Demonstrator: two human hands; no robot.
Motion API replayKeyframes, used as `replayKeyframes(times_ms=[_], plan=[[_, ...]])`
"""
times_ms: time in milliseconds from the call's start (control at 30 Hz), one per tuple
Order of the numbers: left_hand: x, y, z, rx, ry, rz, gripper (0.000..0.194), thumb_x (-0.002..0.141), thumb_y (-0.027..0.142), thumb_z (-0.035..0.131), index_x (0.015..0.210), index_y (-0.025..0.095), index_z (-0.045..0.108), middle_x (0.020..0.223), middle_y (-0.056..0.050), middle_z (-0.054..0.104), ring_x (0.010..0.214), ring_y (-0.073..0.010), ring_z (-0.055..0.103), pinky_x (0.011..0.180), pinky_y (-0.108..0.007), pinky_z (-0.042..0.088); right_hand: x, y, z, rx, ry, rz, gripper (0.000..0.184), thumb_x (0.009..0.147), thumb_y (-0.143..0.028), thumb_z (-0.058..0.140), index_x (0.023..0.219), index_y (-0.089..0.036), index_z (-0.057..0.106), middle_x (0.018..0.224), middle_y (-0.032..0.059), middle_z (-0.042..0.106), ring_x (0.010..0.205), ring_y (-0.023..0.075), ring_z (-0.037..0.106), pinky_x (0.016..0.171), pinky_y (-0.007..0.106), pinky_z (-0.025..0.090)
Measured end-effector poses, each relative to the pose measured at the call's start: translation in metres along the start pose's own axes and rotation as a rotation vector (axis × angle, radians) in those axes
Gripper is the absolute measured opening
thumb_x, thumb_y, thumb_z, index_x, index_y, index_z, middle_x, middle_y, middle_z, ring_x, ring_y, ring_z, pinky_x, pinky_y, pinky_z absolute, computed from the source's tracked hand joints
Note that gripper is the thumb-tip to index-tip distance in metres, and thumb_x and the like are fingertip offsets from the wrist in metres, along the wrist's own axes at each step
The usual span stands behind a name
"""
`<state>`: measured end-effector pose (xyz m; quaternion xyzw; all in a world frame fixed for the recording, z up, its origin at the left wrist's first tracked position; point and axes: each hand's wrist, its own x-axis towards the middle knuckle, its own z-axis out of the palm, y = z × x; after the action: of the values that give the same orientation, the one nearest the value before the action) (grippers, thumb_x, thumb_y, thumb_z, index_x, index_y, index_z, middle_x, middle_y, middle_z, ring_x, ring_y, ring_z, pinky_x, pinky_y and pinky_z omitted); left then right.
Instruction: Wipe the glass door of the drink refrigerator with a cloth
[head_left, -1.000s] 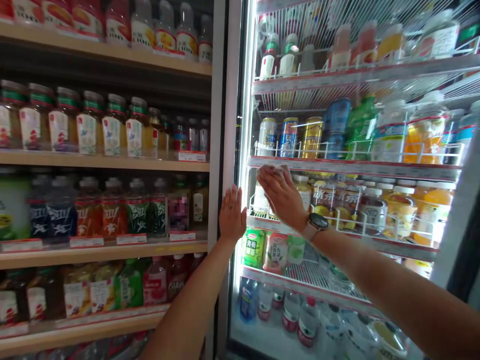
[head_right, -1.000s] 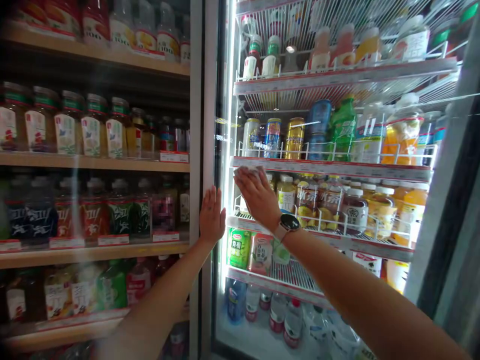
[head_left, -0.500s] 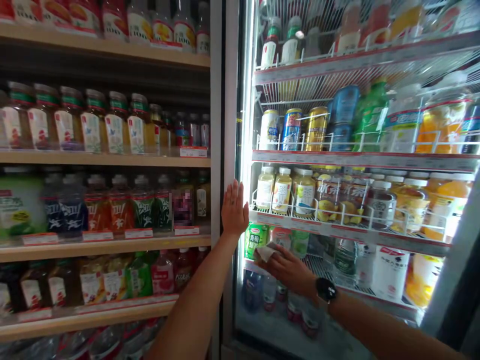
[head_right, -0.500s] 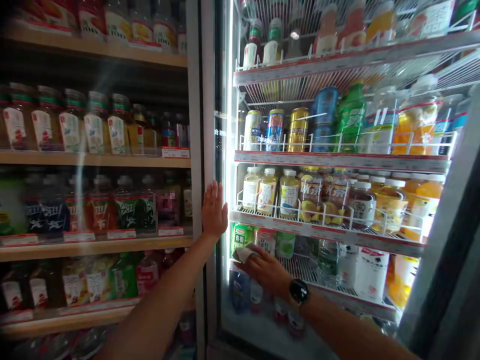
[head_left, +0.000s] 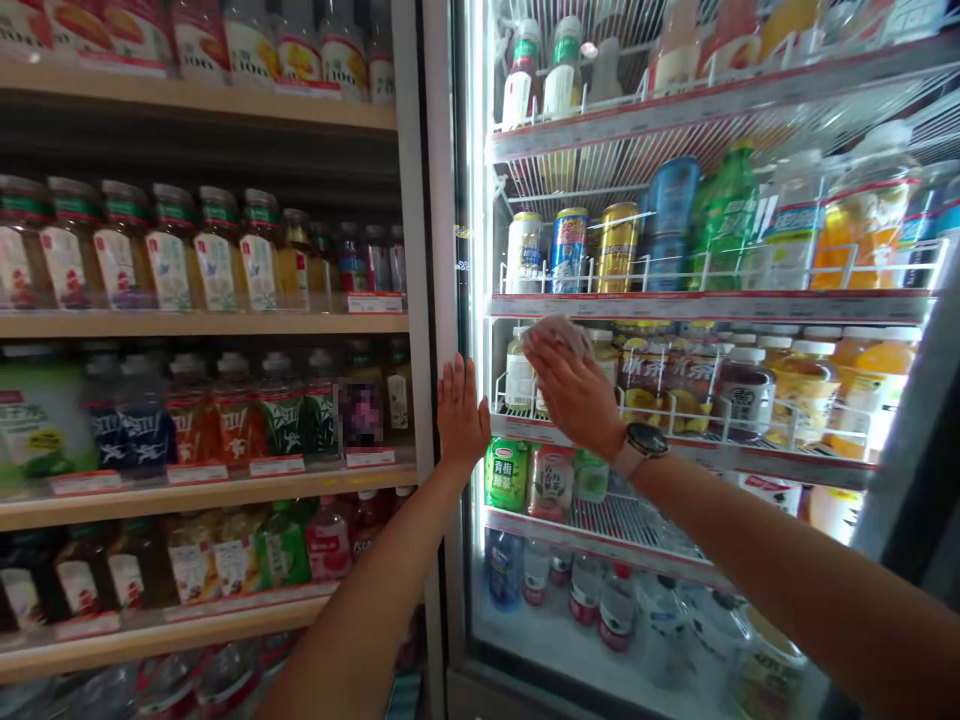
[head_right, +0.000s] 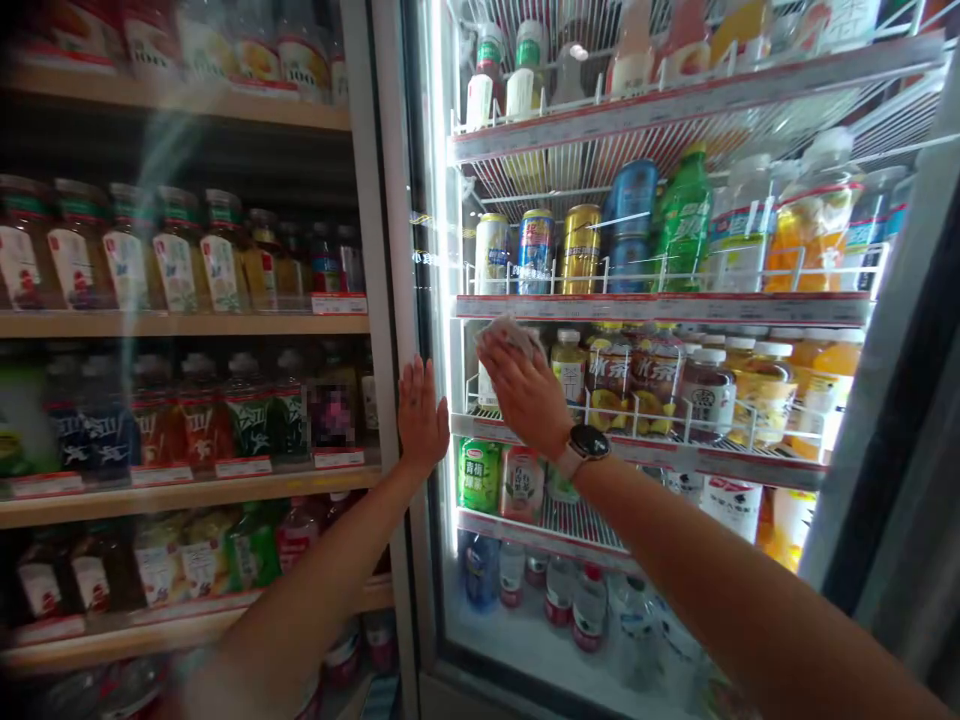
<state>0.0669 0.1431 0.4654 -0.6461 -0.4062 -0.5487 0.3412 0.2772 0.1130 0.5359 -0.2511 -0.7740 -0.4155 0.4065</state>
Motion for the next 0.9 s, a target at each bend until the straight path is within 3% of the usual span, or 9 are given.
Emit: replayKeyframes(times_ms=[133,300,400,500,600,800,900], plan=[[0.002,0.009,0.002,0.017,-0.032,0.085,0.062,0.103,0.036,0.028,0.159,0.020,0.008,0.165,-0.010,0.017,0.153,-0.0247,0.009,0.124,-0.051,0.017,-0.049,-0.038,0.019,0.018,-0.091,-0.124,0.068,0.093,-0.008,0.043,0.157,-0.013,0.021,0.152,0.0127,0.046,0.142,0.0267,0.039,0.119,0.053,0.032],[0.001,0.009,0.006,0.027,-0.045,0.135,0.062,0.102,0.032,0.031,0.159,0.021,0.009,0.164,-0.010,0.021,0.153,-0.0257,0.010,0.123,-0.050,0.018,-0.130,-0.075,0.043,0.045,-0.223,-0.182,0.063,0.090,-0.008,0.047,0.152,-0.012,0.036,0.136,0.0121,0.061,0.119,0.0240,0.058,0.112,0.046,0.042],[0.000,0.009,0.006,0.056,-0.036,0.137,0.063,0.102,0.031,0.032,0.159,0.020,0.008,0.164,-0.010,0.021,0.153,-0.0252,0.011,0.123,-0.048,0.020,-0.180,-0.094,0.056,0.101,-0.205,-0.231,0.056,0.094,-0.012,0.044,0.149,-0.015,0.041,0.125,0.0087,0.067,0.109,0.0199,0.062,0.111,0.042,0.043],[-0.001,0.008,0.006,0.070,-0.024,0.144,0.063,0.102,0.031,0.031,0.159,0.021,0.006,0.164,-0.010,0.021,0.153,-0.0247,0.011,0.123,-0.047,0.022,-0.196,-0.097,0.057,0.125,-0.182,-0.279,0.058,0.092,-0.007,0.042,0.150,-0.014,0.039,0.116,0.0063,0.069,0.103,0.0181,0.063,0.111,0.040,0.043],[0.000,0.007,0.007,0.058,-0.021,0.144,0.063,0.102,0.032,0.031,0.159,0.021,0.006,0.164,-0.009,0.020,0.153,-0.0247,0.010,0.123,-0.047,0.021,-0.155,-0.077,0.044,0.094,-0.166,-0.295,0.066,0.090,-0.004,0.046,0.153,-0.015,0.034,0.115,0.0064,0.070,0.104,0.0191,0.063,0.113,0.041,0.042],[0.002,0.009,0.007,0.025,-0.023,0.132,0.062,0.103,0.036,0.030,0.159,0.021,0.010,0.164,-0.010,0.020,0.153,-0.0249,0.010,0.124,-0.047,0.019,-0.002,-0.010,0.010,-0.034,-0.030,-0.087,0.068,0.095,-0.009,0.042,0.159,-0.017,0.018,0.150,0.0124,0.049,0.130,0.0267,0.051,0.120,0.053,0.029],[0.002,0.009,0.007,0.018,-0.023,0.127,0.060,0.103,0.035,0.030,0.159,0.020,0.012,0.164,-0.010,0.020,0.153,-0.0248,0.011,0.124,-0.046,0.019,0.028,-0.003,0.006,-0.033,0.042,0.005,0.068,0.096,-0.009,0.038,0.159,-0.014,0.013,0.155,0.0143,0.041,0.143,0.0283,0.037,0.122,0.056,0.025]])
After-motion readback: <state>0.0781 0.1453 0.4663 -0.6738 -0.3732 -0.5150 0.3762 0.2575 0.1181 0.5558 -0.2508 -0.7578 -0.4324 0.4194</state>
